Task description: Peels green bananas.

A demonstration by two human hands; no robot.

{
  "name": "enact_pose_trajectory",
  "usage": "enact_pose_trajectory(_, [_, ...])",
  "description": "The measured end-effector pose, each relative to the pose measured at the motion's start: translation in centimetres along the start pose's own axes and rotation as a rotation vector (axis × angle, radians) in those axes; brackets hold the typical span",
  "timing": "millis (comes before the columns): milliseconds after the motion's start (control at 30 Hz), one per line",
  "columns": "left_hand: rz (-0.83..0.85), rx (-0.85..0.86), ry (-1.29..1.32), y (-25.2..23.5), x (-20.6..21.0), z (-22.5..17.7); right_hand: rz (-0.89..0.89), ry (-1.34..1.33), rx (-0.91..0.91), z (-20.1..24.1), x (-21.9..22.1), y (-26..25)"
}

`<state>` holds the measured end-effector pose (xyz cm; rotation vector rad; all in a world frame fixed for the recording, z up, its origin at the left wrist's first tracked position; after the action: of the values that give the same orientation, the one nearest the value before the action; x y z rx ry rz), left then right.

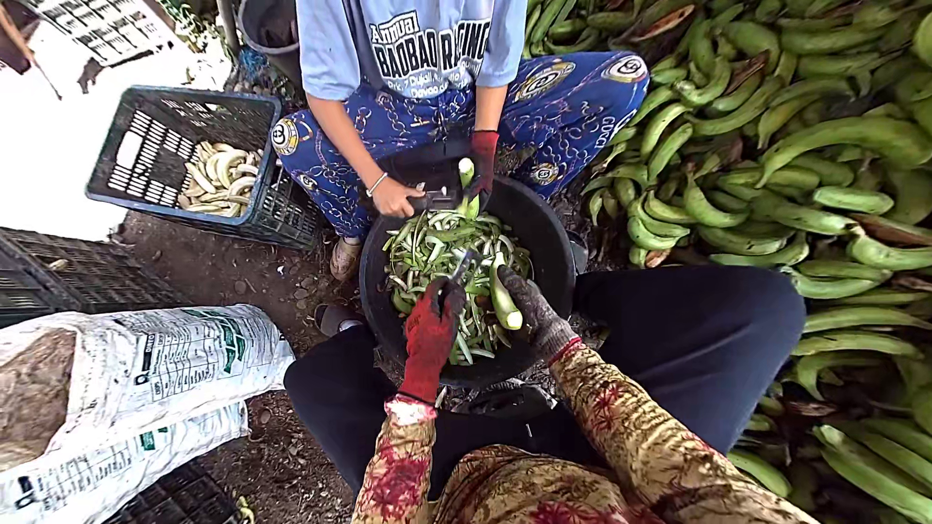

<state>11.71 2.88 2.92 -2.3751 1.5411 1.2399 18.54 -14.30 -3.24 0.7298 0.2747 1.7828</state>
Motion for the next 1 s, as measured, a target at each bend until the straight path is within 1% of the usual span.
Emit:
enact_pose_trajectory(33, [0.05,0.01,0.007,0.9,0.8,0.1,-0.056,0.076,-0.061,0.9,-0.6,-0.8])
enact_pose_trajectory(100, [0.106,0.034,0.007,2.6,2.0,0.1,-0.139,0.333,-0.203,2.8,-1.6,-1.7])
enact_pose_trajectory(133, [0.117,0.053,0.011,3.4,2.4,0.0,-0.161,0.39,-0.268,3.5,-1.7,-1.9])
enact_pose_trajectory(200, [0.106,0.088,0.022,4.5,2.9,-0.4,-0.212,0.398,-0.374,4.9,-1.7,-1.9])
enact_pose_trajectory(300, [0.075,0.08,0.02,5.3,3.1,-0.5,-0.314,0.459,-0.432,6.7,-1.8,-1.0])
enact_pose_trajectory(400, [0.077,0.067,0.029,5.2,3.3,-0.2,-0.369,0.527,-0.486,7.9,-1.7,-0.3])
enact_pose_trajectory(467, [0.081,0.079,0.042,5.1,3.3,-0.5,-0.4,0.555,-0.513,8.6,-1.7,0.0])
enact_pose_trajectory(567, [0.092,0.049,0.02,4.9,3.4,-0.9,-0.388,0.596,-0.522,9.2,-1.5,0.5])
enact_pose_trajectory(633, [0.094,0.035,0.002,4.4,3.4,-1.1,-0.341,0.521,-0.499,8.3,-1.3,-0.1])
enact_pose_trajectory(667, [0.086,0.036,-0.018,3.9,3.4,-1.2,-0.292,0.454,-0.452,7.3,-1.3,-0.6])
enact_pose_trajectory(700, [0.065,0.03,-0.055,3.3,3.3,-1.3,-0.247,0.355,-0.377,5.8,-1.2,-1.0])
enact_pose_trajectory(767, [-0.001,0.015,-0.146,1.3,2.6,-1.5,-0.117,0.133,-0.17,2.4,-0.5,-1.0])
enact_pose_trajectory(800, [-0.044,0.013,-0.177,0.0,2.2,-1.4,-0.028,0.088,-0.086,1.3,0.4,-0.5])
enact_pose_trajectory(833, [-0.075,0.006,-0.202,-1.4,1.9,-1.2,0.092,0.146,-0.035,0.8,1.3,0.2])
enact_pose_trajectory(867, [-0.098,-0.001,-0.213,-2.6,1.5,-1.0,0.206,0.299,-0.017,0.8,2.1,1.0])
enact_pose_trajectory(900, [-0.112,0.003,-0.211,-3.6,1.1,-1.0,0.273,0.437,-0.023,0.9,2.3,1.5])
enact_pose_trajectory(933, [-0.114,0.01,-0.204,-4.0,0.8,-1.1,0.271,0.5,-0.03,0.9,2.0,1.8])
enact_pose_trajectory(967, [-0.107,0.025,-0.193,-3.9,0.6,-1.4,0.197,0.484,-0.03,0.9,1.1,1.5])
enact_pose_trajectory(1000, [-0.098,0.048,-0.175,-3.4,0.5,-2.0,0.08,0.401,-0.026,0.9,0.1,1.0])
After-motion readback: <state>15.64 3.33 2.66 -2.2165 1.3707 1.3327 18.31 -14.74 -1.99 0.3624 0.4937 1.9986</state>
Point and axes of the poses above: each hand's wrist, its own y-axis away from the middle knuckle, its own x-axis out of the palm, z = x × y, the point moved 10 cm from there along -y, towards the middle knuckle, and after that the axes turned 11 degrees about -x, right-handed, at the moved point
